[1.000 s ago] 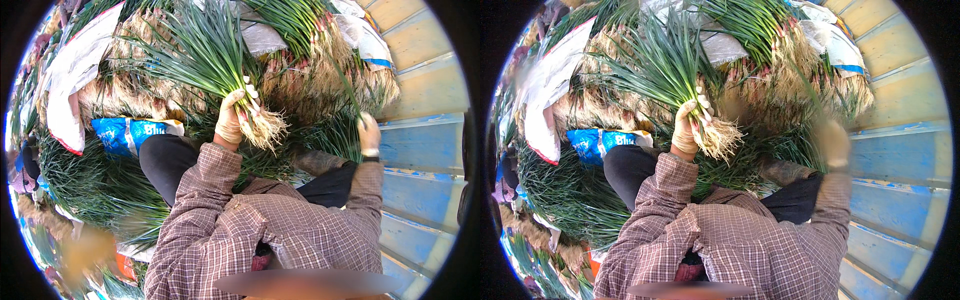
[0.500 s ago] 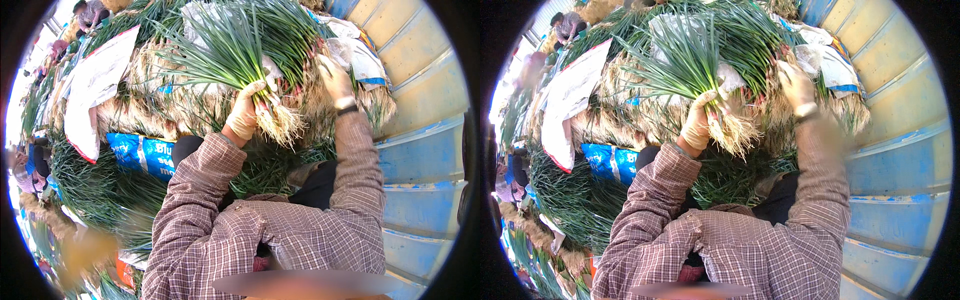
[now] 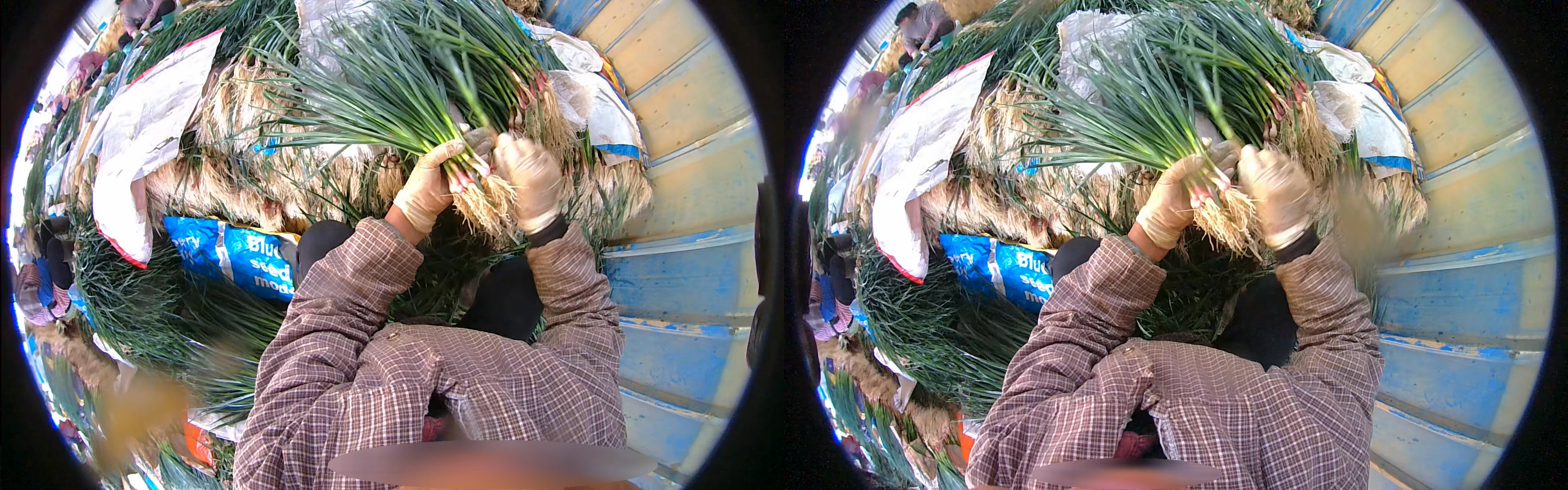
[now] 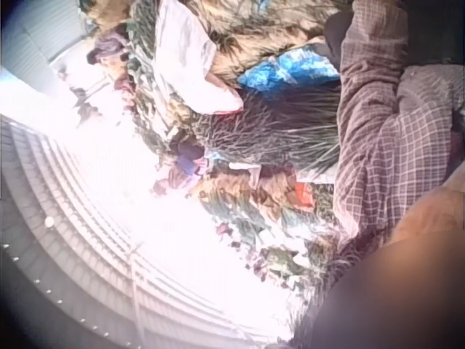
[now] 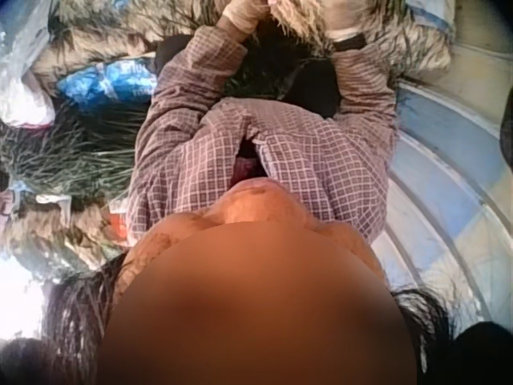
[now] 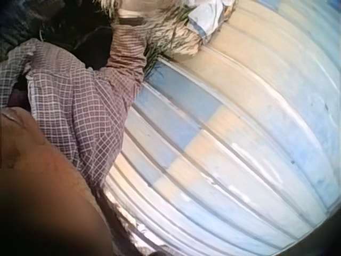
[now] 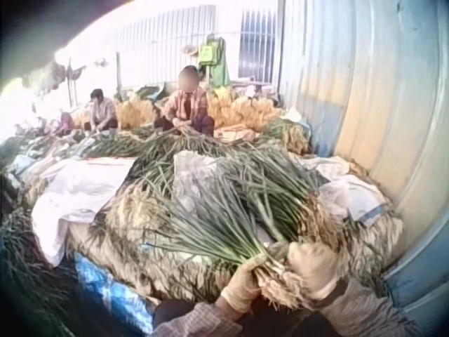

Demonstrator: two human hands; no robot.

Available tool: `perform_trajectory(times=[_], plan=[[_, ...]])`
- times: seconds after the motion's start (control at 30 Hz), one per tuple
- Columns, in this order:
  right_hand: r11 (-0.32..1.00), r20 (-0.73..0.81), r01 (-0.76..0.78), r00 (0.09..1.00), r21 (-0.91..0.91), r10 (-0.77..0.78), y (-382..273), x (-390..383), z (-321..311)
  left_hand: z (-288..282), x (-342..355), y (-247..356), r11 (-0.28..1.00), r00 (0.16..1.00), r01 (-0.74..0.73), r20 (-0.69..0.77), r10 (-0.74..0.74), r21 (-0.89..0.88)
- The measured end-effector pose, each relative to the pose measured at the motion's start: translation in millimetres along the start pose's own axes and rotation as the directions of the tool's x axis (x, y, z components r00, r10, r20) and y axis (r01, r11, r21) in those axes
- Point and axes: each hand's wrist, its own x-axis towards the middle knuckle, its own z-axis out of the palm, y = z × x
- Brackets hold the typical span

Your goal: The person sits among large piles of green onions and repeatedly trims the root ends of individual bunches using a small knife. Trimmed roots are discarded, and the cleaned bunches are placed back into the pile.

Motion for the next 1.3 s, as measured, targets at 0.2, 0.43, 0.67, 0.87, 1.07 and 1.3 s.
perform_trajectory(times=[0.2,0.43,0.67,0.87,1.07,1.3], plan=[[0.931,0.090,-0.258,0.966,0.260,0.242,15.0,-6.3,6.3,-3.8,-4.1,-3.2,0.994,0.986,-0.105,-0.136,0.101,-0.022],[-0.442,0.756,-0.703,0.650,0.558,-0.080,-1.0,27.2,46.5,-9.9,-18.9,-19.9,0.980,0.997,-0.075,-0.046,0.067,-0.182],[-0.270,0.533,-0.463,0.780,0.844,0.327,-27.5,6.6,17.9,-3.5,-23.5,5.1,0.998,0.966,0.024,-0.259,-0.010,0.051],[0.026,0.953,-0.961,0.276,0.275,0.127,34.4,-49.9,4.8,2.5,-26.9,14.0,0.992,0.939,0.009,-0.342,0.035,0.125],[0.736,0.542,-0.594,0.754,0.323,0.371,38.6,-20.2,26.2,-12.7,-29.9,14.3,0.997,0.969,-0.016,-0.245,0.033,0.071],[0.903,0.389,-0.430,0.832,0.003,0.395,-16.0,22.8,75.7,-8.6,-33.1,17.9,0.984,0.980,-0.124,-0.172,0.101,-0.127]])
